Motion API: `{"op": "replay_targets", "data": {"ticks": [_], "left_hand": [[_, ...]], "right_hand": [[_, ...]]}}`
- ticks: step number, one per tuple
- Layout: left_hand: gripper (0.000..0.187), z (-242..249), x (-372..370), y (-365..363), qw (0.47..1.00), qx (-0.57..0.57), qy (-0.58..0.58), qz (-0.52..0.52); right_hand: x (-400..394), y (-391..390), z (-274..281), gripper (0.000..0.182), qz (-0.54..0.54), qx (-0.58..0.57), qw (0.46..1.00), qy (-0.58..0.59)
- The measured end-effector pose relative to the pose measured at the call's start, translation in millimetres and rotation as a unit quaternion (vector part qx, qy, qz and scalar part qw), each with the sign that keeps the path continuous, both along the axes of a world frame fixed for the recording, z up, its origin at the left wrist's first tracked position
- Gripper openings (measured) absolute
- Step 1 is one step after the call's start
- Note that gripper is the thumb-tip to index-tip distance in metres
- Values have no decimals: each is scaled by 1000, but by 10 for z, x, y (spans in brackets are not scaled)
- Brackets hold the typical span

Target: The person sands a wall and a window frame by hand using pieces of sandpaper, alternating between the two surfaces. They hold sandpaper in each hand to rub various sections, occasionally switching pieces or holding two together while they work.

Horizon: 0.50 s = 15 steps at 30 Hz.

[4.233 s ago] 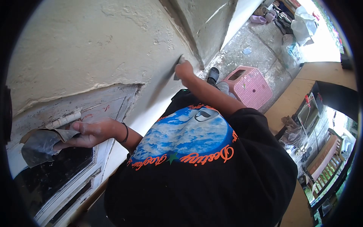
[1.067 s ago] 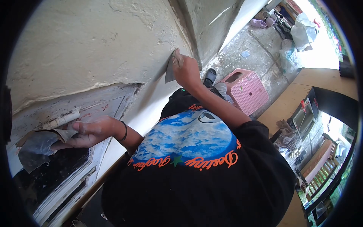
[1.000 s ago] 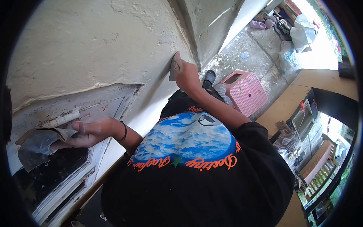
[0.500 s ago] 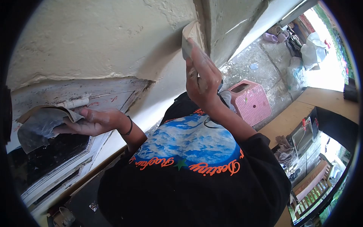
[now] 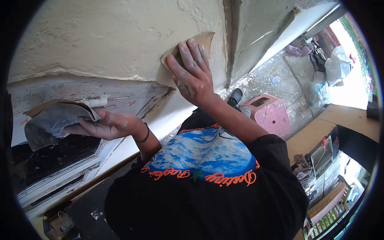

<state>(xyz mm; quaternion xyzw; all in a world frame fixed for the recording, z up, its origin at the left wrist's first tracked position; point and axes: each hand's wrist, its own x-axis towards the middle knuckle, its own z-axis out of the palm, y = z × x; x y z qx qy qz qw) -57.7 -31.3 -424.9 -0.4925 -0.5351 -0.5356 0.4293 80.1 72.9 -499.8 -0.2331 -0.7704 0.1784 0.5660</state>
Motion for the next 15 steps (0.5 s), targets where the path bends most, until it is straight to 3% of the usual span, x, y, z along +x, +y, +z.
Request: {"op": "replay_targets", "data": {"ticks": [3, 8, 15], "left_hand": [[43, -15, -43, -11, 1000, -5, 9, 13], [44, -24, -36, 3, 1000, -3, -4, -14], [44, -19, -55, -12, 1000, -11, 12, 1]], "right_hand": [[1, -78, -231, 51, 7, 5, 1000, -20], [-29, -76, 11, 51, 5, 3, 1000, 6], [-40, -101, -110, 53, 23, 2, 1000, -16]]}}
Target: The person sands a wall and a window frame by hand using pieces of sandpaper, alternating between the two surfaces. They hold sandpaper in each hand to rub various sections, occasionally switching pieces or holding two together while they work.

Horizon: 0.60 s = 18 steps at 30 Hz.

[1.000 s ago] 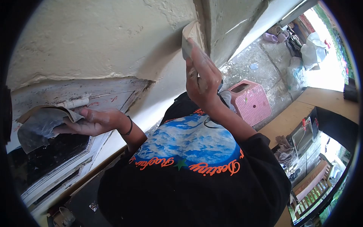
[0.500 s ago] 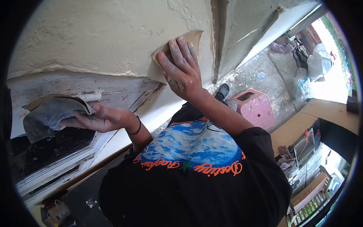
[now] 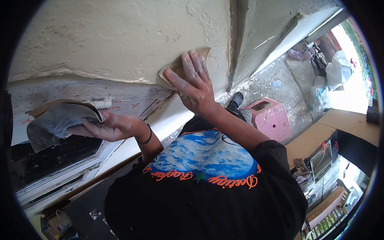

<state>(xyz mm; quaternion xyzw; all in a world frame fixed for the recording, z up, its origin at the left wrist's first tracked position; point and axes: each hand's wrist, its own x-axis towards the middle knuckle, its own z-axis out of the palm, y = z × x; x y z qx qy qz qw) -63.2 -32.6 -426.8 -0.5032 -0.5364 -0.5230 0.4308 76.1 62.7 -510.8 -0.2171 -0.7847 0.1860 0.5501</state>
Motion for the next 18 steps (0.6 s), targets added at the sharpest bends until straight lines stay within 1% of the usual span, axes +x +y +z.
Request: {"op": "replay_targets", "data": {"ticks": [2, 3, 5, 7, 9, 11, 13, 15, 16, 18], "left_hand": [[44, 3, 8, -14, 1000, -2, 0, -2], [44, 15, 15, -4, 1000, -2, 3, -3], [43, 36, 61, 25, 1000, 2, 7, -2], [42, 45, 145, 59, 999, 2, -8, 33], [41, 48, 159, 74, 999, 8, -10, 34], [40, 32, 126, 22, 999, 0, -14, 32], [40, 24, 36, -26, 998, -16, 14, 55], [40, 20, 15, -5, 999, -10, 20, 29], [40, 25, 5, -1, 1000, -4, 21, 9], [41, 32, 13, 17, 1000, 2, 19, 3]], "right_hand": [[-16, 38, 215, 52, -12, 23, 999, 44], [-28, 34, 218, 52, -12, 24, 999, 44], [-51, 25, 214, 49, -1, 13, 1000, 28], [-39, -40, 73, 49, 5, 15, 1000, 9], [-53, -23, -4, 48, 11, 20, 1000, -9], [-97, -53, 189, 48, 28, 42, 998, 26], [-142, -46, 334, 48, 21, 35, 998, 45], [-167, -13, 386, 48, 15, 46, 998, 51], [-184, -15, 290, 49, 15, 53, 997, 56], [-201, -18, 177, 49, 18, 59, 997, 51]]}}
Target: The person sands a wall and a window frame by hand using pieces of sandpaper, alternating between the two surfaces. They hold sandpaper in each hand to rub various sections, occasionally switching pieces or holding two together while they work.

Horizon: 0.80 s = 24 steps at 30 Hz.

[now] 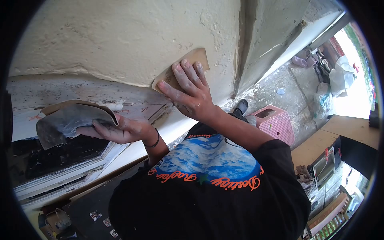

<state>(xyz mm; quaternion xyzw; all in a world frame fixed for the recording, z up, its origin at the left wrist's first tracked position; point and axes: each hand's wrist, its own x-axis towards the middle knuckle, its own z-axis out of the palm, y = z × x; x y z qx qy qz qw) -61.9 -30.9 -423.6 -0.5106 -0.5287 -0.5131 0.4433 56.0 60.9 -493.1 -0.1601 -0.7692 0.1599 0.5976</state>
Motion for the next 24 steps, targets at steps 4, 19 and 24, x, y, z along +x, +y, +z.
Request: {"op": "replay_targets", "data": {"ticks": [4, 19, 24], "left_hand": [[42, -38, -27, -51, 1000, -13, 1, 27], [46, -84, -68, -67, 999, 3, -8, 40], [44, -54, -54, -49, 999, 3, 2, 36]], "right_hand": [[-1, 18, 136, 47, 6, 3, 1000, -3], [-24, 151, 187, 44, -50, 86, 995, 0], [230, -64, 250, 42, -1, -13, 1000, -23]]}}
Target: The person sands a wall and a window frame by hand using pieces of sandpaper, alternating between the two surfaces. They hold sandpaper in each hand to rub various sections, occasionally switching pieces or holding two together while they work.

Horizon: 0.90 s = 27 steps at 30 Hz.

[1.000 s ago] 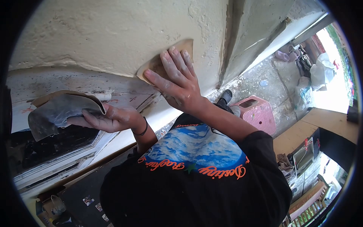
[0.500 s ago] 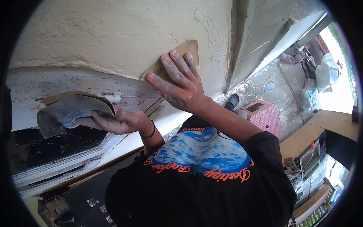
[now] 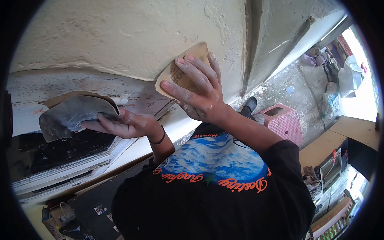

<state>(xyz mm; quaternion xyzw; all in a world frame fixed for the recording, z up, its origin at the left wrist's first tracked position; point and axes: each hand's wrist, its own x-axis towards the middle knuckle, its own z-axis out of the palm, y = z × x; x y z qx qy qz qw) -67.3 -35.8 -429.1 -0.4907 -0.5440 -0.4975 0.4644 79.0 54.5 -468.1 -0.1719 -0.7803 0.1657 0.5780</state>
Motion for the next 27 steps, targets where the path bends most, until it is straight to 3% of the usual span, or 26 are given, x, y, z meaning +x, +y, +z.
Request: {"op": "replay_targets", "data": {"ticks": [4, 9, 12, 22, 27], "left_hand": [[43, 5, 18, 14, 1000, 2, -7, 14], [42, 19, 25, 22, 1000, 5, -2, 18], [42, 18, 30, 20, 1000, 3, -4, 20], [41, -9, 10, 18, 998, 0, 1, 60], [44, 0, 7, -9, 1000, -7, 0, 16]], "right_hand": [[-38, 4, -80, 40, -36, 9, 999, 19], [-117, 91, -123, 18, -26, 32, 998, 54], [-131, 117, -66, 15, -26, 48, 997, 51], [-83, 85, -12, 19, -44, 66, 996, 48], [-60, 106, 52, 22, -37, 44, 996, 66]]}}
